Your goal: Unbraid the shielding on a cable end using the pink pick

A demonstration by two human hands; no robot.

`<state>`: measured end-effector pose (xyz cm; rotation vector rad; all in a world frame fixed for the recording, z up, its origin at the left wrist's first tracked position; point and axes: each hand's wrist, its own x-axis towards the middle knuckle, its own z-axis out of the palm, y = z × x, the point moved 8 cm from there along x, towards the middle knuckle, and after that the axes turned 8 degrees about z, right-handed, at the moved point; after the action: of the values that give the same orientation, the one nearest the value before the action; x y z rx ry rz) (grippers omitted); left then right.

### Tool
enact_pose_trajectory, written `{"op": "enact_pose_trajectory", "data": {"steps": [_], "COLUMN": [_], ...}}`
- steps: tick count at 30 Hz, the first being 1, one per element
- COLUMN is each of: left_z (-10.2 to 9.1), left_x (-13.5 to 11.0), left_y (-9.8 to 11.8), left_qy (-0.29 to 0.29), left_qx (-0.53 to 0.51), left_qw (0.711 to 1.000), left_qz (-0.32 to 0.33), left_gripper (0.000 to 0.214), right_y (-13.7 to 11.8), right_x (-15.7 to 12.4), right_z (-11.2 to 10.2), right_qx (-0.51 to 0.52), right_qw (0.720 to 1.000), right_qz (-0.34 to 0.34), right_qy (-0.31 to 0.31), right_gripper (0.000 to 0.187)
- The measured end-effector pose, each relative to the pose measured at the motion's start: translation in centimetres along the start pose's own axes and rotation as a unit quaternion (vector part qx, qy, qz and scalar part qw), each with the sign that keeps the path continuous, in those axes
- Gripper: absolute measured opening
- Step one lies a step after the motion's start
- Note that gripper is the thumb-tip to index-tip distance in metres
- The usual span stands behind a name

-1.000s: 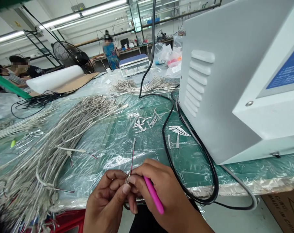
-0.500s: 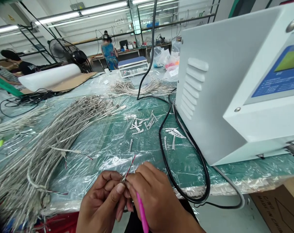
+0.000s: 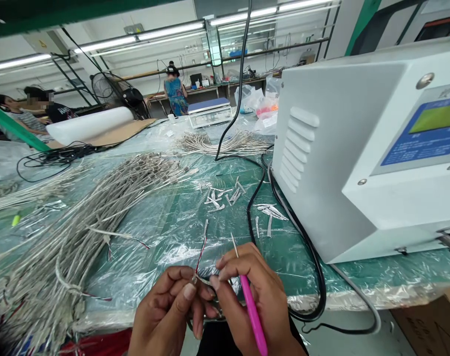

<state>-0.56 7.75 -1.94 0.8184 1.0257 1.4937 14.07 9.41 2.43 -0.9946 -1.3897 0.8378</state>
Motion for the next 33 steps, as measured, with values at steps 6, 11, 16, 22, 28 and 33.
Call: {"op": "enact_pose_trajectory", "data": {"steps": [6,11,16,22,28,33], "left_z": [0.1,0.4,0.3,0.2,0.2,0.2], "left_x": [0.1,0.0,0.0,-0.1,0.0,0.0], "left_y": [0.0,-0.1,-0.1,-0.3,-0.6,-0.7], "left_qy": [-0.026,-0.049,-0.059,-0.068,-0.104,-0.123], "left_qx": [0.027,0.011,0.018,0.023,-0.014,-0.055], "left_qw": [0.999,0.999,0.998,0.997,0.992,0.985], "left_qz": [0.003,-0.002,-0.01,-0.03,-0.065,-0.109], "left_gripper": [0.018,0.018,0.015,0.02,0.021,0.02], "right_y": [0.4,0.3,-0.4,-0.9,-0.9,-0.9], "right_x": [-0.1,0.0,-0.1,0.1,0.1,0.2], "right_z": [-0.1,0.0,0.9,1.0,0.9,1.0], "right_qx": [0.129,0.166,0.149,0.126,0.133,0.132], "right_qw": [0.99,0.984,0.984,0.987,0.985,0.985], "right_qz": [-0.001,0.006,-0.011,-0.015,-0.023,-0.028], "right_qy": [-0.056,-0.067,-0.1,-0.101,-0.105,-0.106], "right_gripper": [0.044,0.04,0.036,0.038,0.038,0.039]}}
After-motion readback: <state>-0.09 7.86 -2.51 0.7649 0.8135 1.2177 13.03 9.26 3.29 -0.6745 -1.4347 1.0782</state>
